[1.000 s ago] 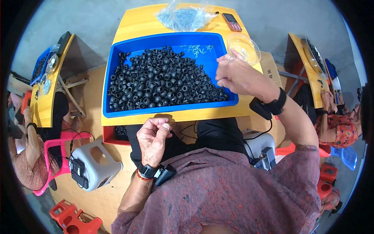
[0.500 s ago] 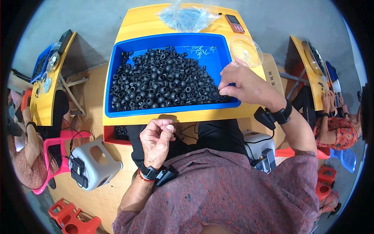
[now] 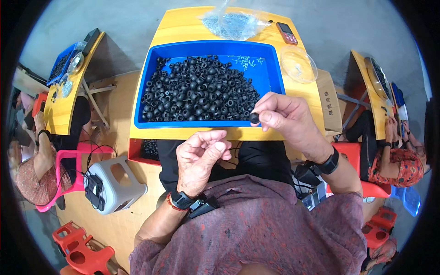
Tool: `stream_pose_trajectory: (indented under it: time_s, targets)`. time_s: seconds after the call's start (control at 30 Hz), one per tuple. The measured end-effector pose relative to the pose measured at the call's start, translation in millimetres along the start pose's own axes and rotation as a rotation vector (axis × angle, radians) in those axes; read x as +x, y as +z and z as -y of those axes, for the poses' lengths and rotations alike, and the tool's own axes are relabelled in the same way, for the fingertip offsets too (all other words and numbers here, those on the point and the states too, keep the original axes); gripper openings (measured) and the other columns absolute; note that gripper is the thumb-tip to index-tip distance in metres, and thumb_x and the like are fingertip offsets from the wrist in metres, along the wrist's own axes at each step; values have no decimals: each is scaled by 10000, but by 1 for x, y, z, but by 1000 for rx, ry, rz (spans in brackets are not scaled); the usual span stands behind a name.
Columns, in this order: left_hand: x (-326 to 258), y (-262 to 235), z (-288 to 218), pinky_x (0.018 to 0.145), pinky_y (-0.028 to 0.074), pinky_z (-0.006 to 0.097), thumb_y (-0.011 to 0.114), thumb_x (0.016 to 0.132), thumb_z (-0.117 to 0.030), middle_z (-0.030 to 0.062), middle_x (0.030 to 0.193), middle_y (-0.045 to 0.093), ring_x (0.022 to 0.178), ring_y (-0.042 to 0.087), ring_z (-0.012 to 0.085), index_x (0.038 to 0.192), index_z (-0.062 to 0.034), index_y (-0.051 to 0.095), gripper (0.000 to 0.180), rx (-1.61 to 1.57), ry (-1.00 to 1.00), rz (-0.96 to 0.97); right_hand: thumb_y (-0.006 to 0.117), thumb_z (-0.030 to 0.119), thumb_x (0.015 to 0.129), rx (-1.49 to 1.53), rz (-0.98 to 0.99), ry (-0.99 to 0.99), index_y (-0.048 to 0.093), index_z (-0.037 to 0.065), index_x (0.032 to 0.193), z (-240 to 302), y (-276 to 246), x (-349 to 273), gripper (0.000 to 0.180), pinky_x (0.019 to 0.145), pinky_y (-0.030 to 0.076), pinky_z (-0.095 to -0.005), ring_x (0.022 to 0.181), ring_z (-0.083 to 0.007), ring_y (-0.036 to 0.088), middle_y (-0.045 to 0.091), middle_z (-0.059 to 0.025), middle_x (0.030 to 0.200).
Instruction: Assembling small black plastic components by hand in a manufacturing setting.
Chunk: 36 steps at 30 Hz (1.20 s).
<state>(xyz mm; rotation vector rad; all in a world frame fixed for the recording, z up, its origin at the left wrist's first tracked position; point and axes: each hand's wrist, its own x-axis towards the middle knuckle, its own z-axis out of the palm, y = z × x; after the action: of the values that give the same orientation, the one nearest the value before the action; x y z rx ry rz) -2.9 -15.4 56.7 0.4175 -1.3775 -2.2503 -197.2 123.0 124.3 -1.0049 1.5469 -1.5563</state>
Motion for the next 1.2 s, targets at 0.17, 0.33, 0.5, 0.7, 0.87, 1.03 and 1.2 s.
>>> stream_pose_trajectory:
  time_s: [0.17,0.33,0.5,0.7,0.87,1.03,1.2]
  targets:
    - [5,20,-6,775,581,288,713,903,-60,128,947,711,802,685,152,1170,40,621,299,-112,13,-14,701,57,898,-254,-33,-204,682,-11,915,-17,20,-2,73,712,518,-256,827,-106,638,656,-48,912]
    - [2,12,9,765,584,285,697,913,-46,111,921,713,827,710,166,1017,21,628,141,-54,60,29,719,69,871,-325,30,-231,692,2,862,-16,38,-10,72,695,524,-299,789,-173,650,654,-82,850]
    - [5,7,17,762,609,349,677,919,-39,138,963,697,804,712,208,1011,18,594,137,-34,1,27,700,71,875,-364,143,-290,698,16,852,-17,19,2,59,700,515,-329,789,-189,638,649,-78,833]
    - [3,-1,20,774,606,349,656,936,-44,123,939,684,803,701,185,1017,6,550,142,-46,-48,27,686,62,814,-1116,-156,-482,693,11,921,-14,-55,73,120,735,504,-415,846,-335,630,639,-151,867]
    - [4,-5,25,763,596,317,659,933,-28,98,910,676,805,694,170,1053,2,555,161,14,-24,71,616,56,806,-1466,-90,-334,681,30,839,-25,-84,113,77,770,440,-443,896,-337,594,622,-147,855]
    - [7,-9,26,755,596,314,658,932,-22,94,906,675,795,687,161,1052,2,558,158,-1,-14,54,573,64,776,-1666,109,-275,652,58,733,-26,-78,131,90,772,369,-423,900,-322,566,599,-142,824]
    - [8,-10,26,749,596,316,655,932,-18,91,902,674,777,679,154,1051,5,559,154,-15,-38,47,588,71,777,-1667,188,-233,662,70,731,-35,-82,133,87,798,368,-428,918,-308,572,611,-127,848]
